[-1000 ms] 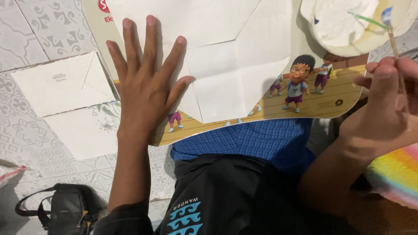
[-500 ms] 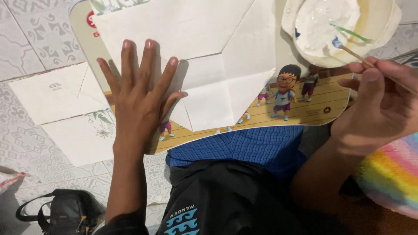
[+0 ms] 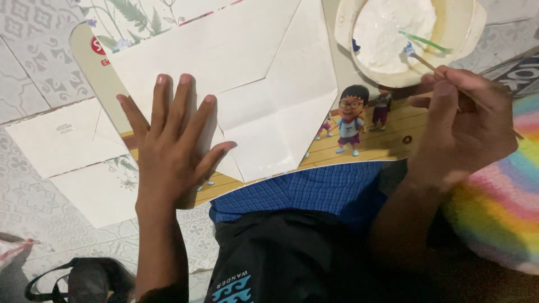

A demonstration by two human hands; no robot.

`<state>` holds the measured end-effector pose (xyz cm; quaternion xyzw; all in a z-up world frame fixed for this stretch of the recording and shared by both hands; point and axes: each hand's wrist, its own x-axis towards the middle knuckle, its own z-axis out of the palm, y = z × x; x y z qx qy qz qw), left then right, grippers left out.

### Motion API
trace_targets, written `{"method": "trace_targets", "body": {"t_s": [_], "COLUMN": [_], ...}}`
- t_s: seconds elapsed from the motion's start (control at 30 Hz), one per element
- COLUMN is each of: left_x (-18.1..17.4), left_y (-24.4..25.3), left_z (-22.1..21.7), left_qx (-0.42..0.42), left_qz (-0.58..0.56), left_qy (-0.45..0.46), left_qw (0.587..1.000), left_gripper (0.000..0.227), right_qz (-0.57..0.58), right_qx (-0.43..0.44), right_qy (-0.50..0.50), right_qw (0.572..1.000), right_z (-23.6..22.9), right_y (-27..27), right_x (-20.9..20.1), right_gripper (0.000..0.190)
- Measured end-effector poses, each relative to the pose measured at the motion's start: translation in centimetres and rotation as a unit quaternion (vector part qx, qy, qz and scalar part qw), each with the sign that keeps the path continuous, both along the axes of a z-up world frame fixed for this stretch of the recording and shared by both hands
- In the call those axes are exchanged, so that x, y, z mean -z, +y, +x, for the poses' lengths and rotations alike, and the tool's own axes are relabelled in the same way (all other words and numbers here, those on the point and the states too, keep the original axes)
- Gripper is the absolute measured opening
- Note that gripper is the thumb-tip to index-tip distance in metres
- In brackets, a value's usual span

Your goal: Applying glue to the edges of a paper template to assemble handmade envelopes.

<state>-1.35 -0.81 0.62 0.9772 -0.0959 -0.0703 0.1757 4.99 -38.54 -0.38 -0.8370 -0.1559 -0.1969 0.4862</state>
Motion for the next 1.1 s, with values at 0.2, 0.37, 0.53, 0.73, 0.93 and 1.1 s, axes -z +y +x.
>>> {"method": "trace_targets", "body": {"t_s": [0.2, 0.37, 0.53, 0.73, 0.93, 1.1], "left_x": [-0.4, -0.8, -0.3, -0.4, -0.6, -0.6], "left_y": [-0.4, -0.6, -0.4, -0.1, 0.4, 0.6], "left_z": [-0.1, 0.1, 0.0, 0.1, 0.3, 0.4], "left_qx": [-0.008, -0.011, -0.005, 0.006, 0.019, 0.027], "left_qz": [0.03, 0.01, 0.006, -0.002, -0.005, -0.002], "left_qy": [0.013, 0.021, -0.003, -0.015, -0.006, -0.017], "left_qw": [0.999, 1.0, 1.0, 1.0, 1.0, 0.999], "left_gripper": [0.068, 0.058, 0.056, 0.054, 0.055, 0.053], "right_qz": [-0.06, -0.078, -0.133, -0.113, -0.05, 0.098], "right_qx": [0.026, 0.058, 0.063, 0.035, 0.0, 0.077], "right_qy": [0.025, 0.012, 0.01, -0.008, -0.049, -0.021], "right_qw": [0.998, 0.995, 0.989, 0.993, 0.998, 0.992], "right_z": [-0.1, 0.1, 0.0, 0.0, 0.0, -2.0], "right_y": [0.9, 1.5, 1.8, 1.6, 1.3, 2.1], "right_x": [-1.0, -0.5, -0.6, -1.0, -0.4, -0.7], "right_gripper": [0.012, 0.013, 0.015, 0.011, 0.008, 0.007]}}
